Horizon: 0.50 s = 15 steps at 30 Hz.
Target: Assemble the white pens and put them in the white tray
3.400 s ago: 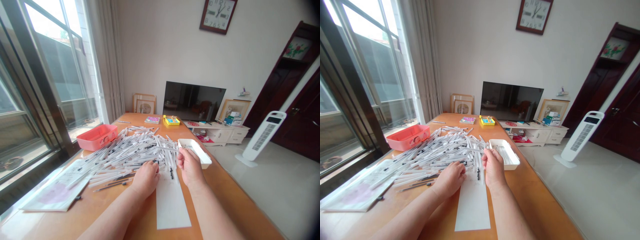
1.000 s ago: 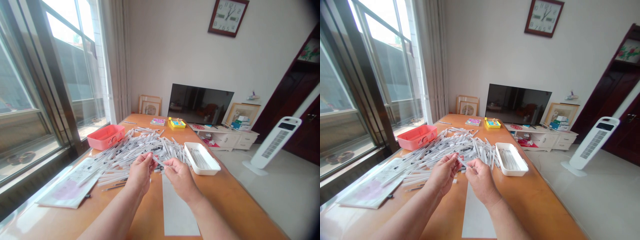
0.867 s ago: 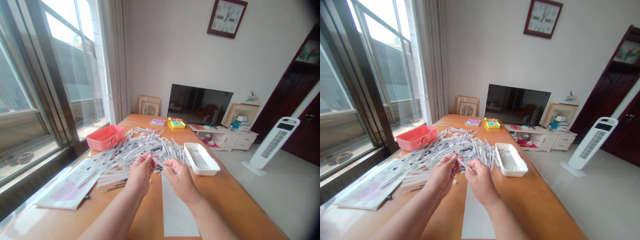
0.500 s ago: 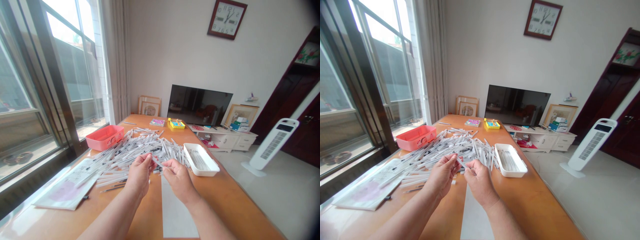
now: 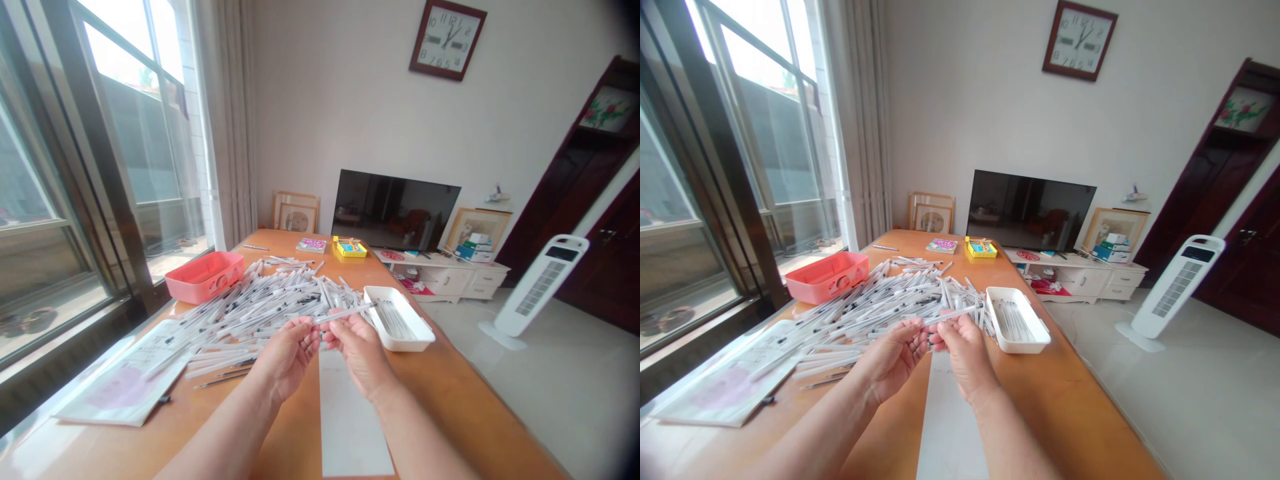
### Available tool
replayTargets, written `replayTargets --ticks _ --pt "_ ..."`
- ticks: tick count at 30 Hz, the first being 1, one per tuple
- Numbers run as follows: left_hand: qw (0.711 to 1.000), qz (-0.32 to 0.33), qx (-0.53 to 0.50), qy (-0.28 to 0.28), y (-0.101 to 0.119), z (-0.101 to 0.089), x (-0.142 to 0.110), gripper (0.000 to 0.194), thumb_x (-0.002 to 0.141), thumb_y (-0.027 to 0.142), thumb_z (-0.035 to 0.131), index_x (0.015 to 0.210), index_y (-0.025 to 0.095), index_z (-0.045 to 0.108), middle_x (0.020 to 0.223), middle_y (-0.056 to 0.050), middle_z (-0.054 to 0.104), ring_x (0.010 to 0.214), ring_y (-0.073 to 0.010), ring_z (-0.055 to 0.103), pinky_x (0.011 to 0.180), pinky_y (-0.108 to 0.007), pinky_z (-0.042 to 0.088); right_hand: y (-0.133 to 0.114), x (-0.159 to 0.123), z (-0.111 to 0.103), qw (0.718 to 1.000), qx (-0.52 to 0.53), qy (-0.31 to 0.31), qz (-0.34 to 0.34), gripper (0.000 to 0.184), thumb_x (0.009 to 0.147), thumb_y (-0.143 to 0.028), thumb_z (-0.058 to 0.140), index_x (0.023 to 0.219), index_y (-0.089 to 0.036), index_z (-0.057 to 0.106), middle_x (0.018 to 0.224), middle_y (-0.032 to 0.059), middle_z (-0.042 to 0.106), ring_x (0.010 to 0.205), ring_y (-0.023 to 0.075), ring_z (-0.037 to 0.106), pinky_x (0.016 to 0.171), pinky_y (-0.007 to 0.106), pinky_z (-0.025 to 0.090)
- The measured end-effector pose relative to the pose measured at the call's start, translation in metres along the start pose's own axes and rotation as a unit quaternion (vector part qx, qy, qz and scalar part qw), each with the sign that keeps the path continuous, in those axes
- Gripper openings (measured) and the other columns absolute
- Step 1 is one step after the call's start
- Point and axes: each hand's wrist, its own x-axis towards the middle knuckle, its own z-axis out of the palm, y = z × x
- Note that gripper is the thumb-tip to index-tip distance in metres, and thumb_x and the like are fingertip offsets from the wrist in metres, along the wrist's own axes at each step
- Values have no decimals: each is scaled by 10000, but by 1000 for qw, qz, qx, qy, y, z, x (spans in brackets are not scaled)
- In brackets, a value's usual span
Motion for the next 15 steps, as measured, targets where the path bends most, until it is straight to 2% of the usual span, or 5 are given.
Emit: replayTargets --ticks 5,9,12,15 --pt "999 -18 35 -18 -8 5 -6 128 805 115 701 878 154 602 860 -70 697 694 -100 649 695 -212 543 3 3 1 996 -88 13 -29 323 821 -457 711 974 -173 697 715 -10 622 618 103 506 580 227 404" --pt "995 -23 94 -29 -9 9 -10 196 806 237 741 932 153 616 936 -99 705 686 -96 625 689 -220 522 -1 8 -7 996 -77 41 -15 359 811 -513 693 929 -176 660 799 22 658 611 113 531 510 219 348" --pt "991 -7 137 -9 -8 9 -11 255 795 311 750 947 151 622 935 -99 696 702 -105 616 687 -230 501 -8 18 -30 987 -108 108 -48 392 818 -558 650 949 -188 639 895 53 701 601 125 551 526 240 382" --pt "985 19 172 5 -5 6 -9 286 786 366 747 926 152 620 913 -86 684 695 -102 595 688 -236 475 -16 28 -68 934 -268 215 -95 447 837 -571 598 1068 -193 649 908 70 714 719 185 614 621 281 445"
